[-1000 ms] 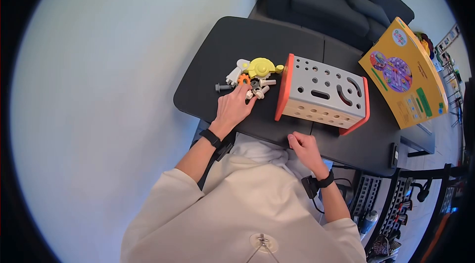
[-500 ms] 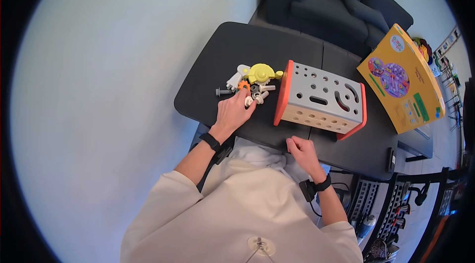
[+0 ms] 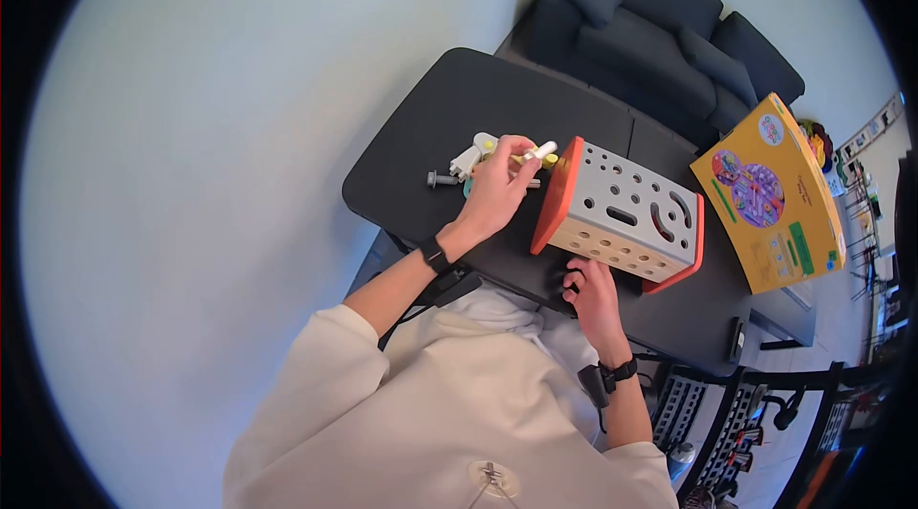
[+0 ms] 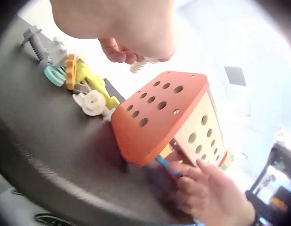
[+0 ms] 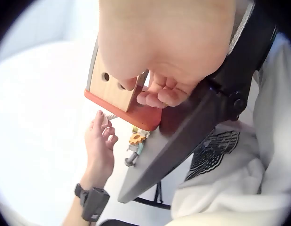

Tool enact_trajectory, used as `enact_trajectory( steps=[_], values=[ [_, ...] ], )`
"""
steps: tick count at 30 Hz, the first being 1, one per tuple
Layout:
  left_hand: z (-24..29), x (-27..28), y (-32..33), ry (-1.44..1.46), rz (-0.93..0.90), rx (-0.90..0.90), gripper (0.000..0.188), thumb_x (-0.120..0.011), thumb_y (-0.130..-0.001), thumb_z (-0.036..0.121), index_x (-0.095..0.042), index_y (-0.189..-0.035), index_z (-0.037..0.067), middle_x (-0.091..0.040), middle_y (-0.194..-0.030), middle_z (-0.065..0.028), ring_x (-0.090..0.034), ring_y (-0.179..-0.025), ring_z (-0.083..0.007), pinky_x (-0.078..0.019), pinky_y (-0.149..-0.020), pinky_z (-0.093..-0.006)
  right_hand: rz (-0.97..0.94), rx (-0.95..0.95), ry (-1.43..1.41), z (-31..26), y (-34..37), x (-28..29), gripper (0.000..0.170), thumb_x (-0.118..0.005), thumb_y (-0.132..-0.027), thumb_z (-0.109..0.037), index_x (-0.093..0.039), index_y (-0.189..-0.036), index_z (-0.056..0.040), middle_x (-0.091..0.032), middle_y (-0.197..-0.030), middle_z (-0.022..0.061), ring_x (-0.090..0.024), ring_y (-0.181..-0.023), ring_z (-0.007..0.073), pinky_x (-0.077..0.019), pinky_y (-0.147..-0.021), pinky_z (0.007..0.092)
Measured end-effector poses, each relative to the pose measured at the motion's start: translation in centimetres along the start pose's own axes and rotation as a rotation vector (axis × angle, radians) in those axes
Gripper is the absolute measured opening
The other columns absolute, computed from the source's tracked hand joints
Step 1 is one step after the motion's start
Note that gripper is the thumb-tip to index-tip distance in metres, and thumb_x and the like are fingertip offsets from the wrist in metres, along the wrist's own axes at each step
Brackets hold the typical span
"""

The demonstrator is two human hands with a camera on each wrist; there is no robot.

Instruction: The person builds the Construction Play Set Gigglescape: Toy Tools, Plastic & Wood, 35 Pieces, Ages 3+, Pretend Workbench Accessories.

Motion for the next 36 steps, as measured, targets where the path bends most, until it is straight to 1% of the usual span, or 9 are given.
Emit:
enact_trajectory(
  steps=[3, 6, 11, 17, 23, 25, 28, 32, 36],
  values=[
    [-1.0, -1.4, -0.6, 0.165, -0.008, 0.052, 0.025, -0.054, -0.116, 0.022, -0.058, -0.135, 0.005, -0.065, -0.098, -0.0018, -0.062, -0.086, -0.0077, -0.0529, -0.074, -0.0264, -0.077, -0.004, -0.231, 0.3, -0.6, 1.3, 0.036, -0.047, -0.118, -0.047, -0.056, -0.131, -0.0148, -0.064, -0.106, 0.0003, -0.060, -0.092, 0.0126, -0.0467, -0.080, 0.0310],
    [-2.8, -1.6, -0.3, 0.126, -0.008, 0.082, 0.027, -0.044, -0.119, 0.023, -0.059, -0.135, 0.006, -0.059, -0.090, 0.0001, -0.058, -0.081, -0.0076, -0.0494, -0.074, -0.0262, -0.044, 0.016, -0.164, 0.3, -0.1, 1.7, 0.043, -0.042, -0.118, -0.054, -0.057, -0.128, -0.0151, -0.064, -0.103, -0.0011, -0.060, -0.093, 0.0141, -0.0465, -0.083, 0.0320],
    [-4.0, -3.0, 1.1, 0.227, -0.040, 0.114, 0.027, -0.044, -0.119, 0.021, -0.059, -0.135, 0.005, -0.060, -0.097, -0.0004, -0.059, -0.086, -0.0081, -0.0503, -0.079, -0.0277, 0.071, 0.037, -0.113, -1.0, 0.7, 2.6, 0.042, -0.044, -0.118, -0.053, -0.058, -0.127, -0.0143, -0.066, -0.097, -0.0016, -0.066, -0.101, 0.0155, -0.0483, -0.084, 0.0322],
    [-3.9, -3.5, 1.3, 0.271, -0.067, 0.111, 0.026, -0.045, -0.119, 0.020, -0.058, -0.135, 0.004, -0.067, -0.110, -0.0024, -0.061, -0.088, -0.0087, -0.0515, -0.081, -0.0279, -0.009, 0.122, -0.076, -3.1, 0.9, 2.7, 0.035, -0.054, -0.116, -0.044, -0.063, -0.121, -0.0109, -0.071, -0.097, 0.0000, -0.070, -0.108, 0.0174, -0.0521, -0.083, 0.0320],
    [-3.4, -4.0, 1.2, 0.342, -0.107, 0.045, 0.027, -0.048, -0.118, 0.020, -0.058, -0.137, 0.003, -0.071, -0.125, -0.0056, -0.064, -0.099, -0.0107, -0.0527, -0.090, -0.0288, 0.017, 0.210, 0.028, -5.4, 1.3, 2.0, 0.027, -0.061, -0.114, -0.030, -0.070, -0.125, -0.0068, -0.075, -0.123, 0.0039, -0.069, -0.112, 0.0158, -0.0558, -0.083, 0.0341],
    [-4.1, -4.6, 1.6, 0.288, -0.134, 0.107, 0.028, -0.049, -0.118, 0.021, -0.059, -0.137, 0.003, -0.071, -0.129, -0.0061, -0.065, -0.108, -0.0118, -0.0526, -0.096, -0.0304, 0.028, 0.290, 0.083, -6.3, 1.3, 2.0, 0.027, -0.062, -0.113, -0.031, -0.070, -0.129, -0.0100, -0.073, -0.133, 0.0024, -0.068, -0.116, 0.0131, -0.0554, -0.089, 0.0347],
    [-3.5, -4.6, 1.6, 0.218, -0.151, 0.064, 0.030, -0.050, -0.118, 0.021, -0.061, -0.139, 0.003, -0.072, -0.133, -0.0062, -0.067, -0.113, -0.0127, -0.0532, -0.099, -0.0316, 0.036, 0.322, 0.091, -7.2, 1.1, 1.7, 0.026, -0.062, -0.114, -0.022, -0.071, -0.130, -0.0043, -0.070, -0.133, 0.0022, -0.066, -0.120, 0.0138, -0.0575, -0.098, 0.0393],
    [-4.3, -5.1, 2.1, 0.154, -0.176, 0.149, 0.032, -0.052, -0.118, 0.021, -0.063, -0.142, 0.003, -0.072, -0.130, -0.0072, -0.071, -0.110, -0.0144, -0.0554, -0.100, -0.0322, 0.069, 0.357, 0.098, -7.9, 0.5, 1.3, 0.028, -0.065, -0.112, -0.021, -0.071, -0.132, -0.0027, -0.068, -0.133, 0.0011, -0.065, -0.121, 0.0129, -0.0561, -0.105, 0.0397],
    [-4.8, -4.8, 1.8, 0.144, -0.146, 0.091, 0.033, -0.054, -0.117, 0.019, -0.062, -0.144, 0.002, -0.073, -0.126, -0.0084, -0.071, -0.111, -0.0154, -0.0557, -0.099, -0.0315, 0.087, 0.372, 0.073, -8.0, -0.1, 1.0, 0.031, -0.066, -0.112, -0.023, -0.070, -0.133, -0.0009, -0.068, -0.134, 0.0020, -0.064, -0.122, 0.0128, -0.0542, -0.109, 0.0393]
  ],
)
Point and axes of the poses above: each hand's wrist, its own y-axis away from the middle knuckle, its own x-axis out of the back of the hand, z = x × y, the point moved 10 cm from there along -y, towards the middle knuckle
